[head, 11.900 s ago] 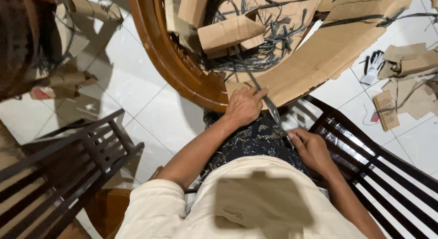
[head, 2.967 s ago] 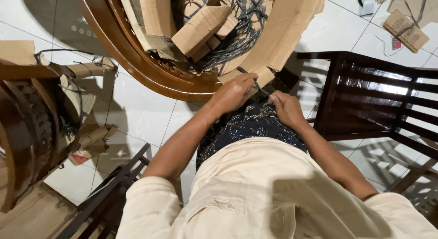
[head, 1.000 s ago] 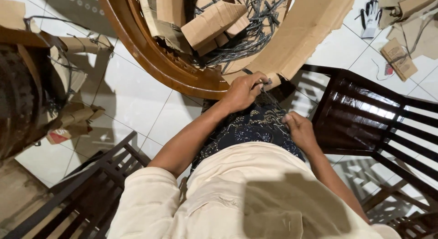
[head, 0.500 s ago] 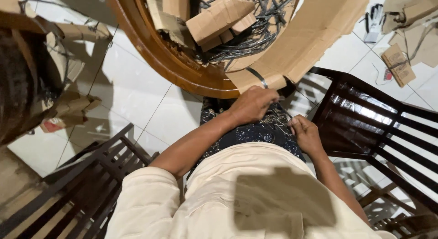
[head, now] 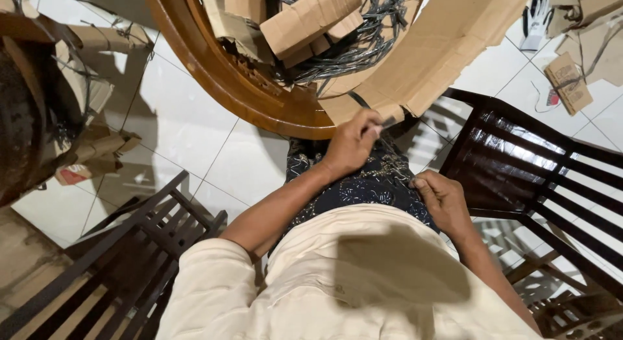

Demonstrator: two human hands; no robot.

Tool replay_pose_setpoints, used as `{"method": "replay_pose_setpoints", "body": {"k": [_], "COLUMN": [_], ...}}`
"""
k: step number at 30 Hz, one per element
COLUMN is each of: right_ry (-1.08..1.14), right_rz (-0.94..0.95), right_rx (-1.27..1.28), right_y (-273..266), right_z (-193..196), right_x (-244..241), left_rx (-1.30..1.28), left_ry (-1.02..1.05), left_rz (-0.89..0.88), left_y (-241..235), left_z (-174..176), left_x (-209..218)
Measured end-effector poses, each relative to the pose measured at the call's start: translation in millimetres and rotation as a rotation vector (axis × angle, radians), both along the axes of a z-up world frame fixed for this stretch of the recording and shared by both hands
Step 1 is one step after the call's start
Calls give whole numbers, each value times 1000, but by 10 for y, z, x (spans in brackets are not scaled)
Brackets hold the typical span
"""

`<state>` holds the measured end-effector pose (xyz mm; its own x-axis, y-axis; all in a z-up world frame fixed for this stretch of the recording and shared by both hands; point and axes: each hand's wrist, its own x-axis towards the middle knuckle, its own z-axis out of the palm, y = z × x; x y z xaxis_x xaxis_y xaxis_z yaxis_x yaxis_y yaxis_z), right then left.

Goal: Wrapping a wooden chair frame with protective cardboard and securing it with plastic ties

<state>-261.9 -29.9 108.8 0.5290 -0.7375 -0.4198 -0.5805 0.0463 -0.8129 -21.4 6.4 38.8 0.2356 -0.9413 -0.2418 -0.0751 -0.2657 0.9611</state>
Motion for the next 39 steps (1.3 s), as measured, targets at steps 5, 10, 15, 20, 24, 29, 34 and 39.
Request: {"method": "replay_pose_setpoints", "body": {"k": [5,10,15,20,24,29,34,39], "right_ry": [-52,-100,-161,-264,-223,-331,-345,-163], "right_rz": [-62,-43,49,-43,15,-140,-276,-312], "right_rx": [-46,-175,-294,-104,-57,168,294,220], "right_y": [-77,-382,-669,-672,-549,-393,-399,-412], "right_z": [60,124,92,16,-234,-706,-867,-898], "right_x": [60,344,691,735,766,799,829,852], "left_rx": [76,-50,-49,-4,-45,-5,26,100], "left_ry": [-11,-105,-166,-35,55,156,237,199], "left_rz": [-163,-444,-605,-488,-440,-460,-449,-341], "left_y": [-224,-383,-423,-398,-432,-441,-454,-343], "left_z": [127,-236,-18,-25,57,167,218,-184], "left_x": [188,210,306,331,364,442,499,461]}}
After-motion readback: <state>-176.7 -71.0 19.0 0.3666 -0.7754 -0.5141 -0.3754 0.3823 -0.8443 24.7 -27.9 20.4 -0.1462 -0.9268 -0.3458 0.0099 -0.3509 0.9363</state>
